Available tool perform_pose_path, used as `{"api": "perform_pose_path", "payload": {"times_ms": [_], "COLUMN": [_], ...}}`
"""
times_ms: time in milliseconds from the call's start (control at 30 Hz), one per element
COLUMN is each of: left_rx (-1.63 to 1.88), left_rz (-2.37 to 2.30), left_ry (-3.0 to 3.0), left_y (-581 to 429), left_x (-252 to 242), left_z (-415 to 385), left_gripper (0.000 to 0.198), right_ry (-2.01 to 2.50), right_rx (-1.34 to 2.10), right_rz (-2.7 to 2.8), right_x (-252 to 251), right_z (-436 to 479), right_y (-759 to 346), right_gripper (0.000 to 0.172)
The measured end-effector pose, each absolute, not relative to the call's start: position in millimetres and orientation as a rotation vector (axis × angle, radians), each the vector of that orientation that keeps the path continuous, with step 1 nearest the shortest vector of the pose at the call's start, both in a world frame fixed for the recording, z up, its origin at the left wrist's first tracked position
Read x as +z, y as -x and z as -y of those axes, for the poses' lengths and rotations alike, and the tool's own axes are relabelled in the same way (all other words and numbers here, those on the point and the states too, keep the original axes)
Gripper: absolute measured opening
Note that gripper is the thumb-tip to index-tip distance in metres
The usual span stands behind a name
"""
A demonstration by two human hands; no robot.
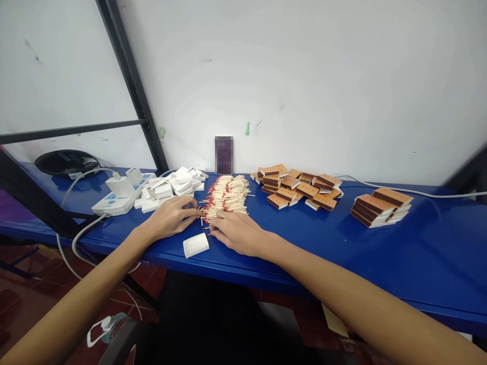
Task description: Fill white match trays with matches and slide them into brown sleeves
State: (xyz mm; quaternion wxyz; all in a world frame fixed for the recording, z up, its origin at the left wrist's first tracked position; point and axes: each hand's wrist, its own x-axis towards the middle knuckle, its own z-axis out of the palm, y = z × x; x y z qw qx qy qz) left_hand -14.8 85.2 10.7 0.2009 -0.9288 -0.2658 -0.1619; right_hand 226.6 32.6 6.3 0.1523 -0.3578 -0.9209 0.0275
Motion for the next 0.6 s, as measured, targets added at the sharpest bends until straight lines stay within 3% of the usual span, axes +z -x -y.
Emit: {"api": "perform_pose_path", "payload": {"times_ms": [367, 600], "left_rx": [-0.393, -0.722], "left_rz": [0.721, 0.749], "left_ry": [2.548, 2.649], "left_y": [10.3, 15.1], "left_x": [13.3, 8.8], "left_z": [-83.1, -82.8], "left_gripper": [0.028, 0.023], "right_ry": [1.091, 0.989], "right_rx": [-0.061, -0.005], "right_rz": [2.553, 2.586], "right_x": [3.5, 4.1], "right_z": [-34.8, -34.4], "right_y": [-221.2, -224.2], "right_gripper": [0.023, 0.020]}}
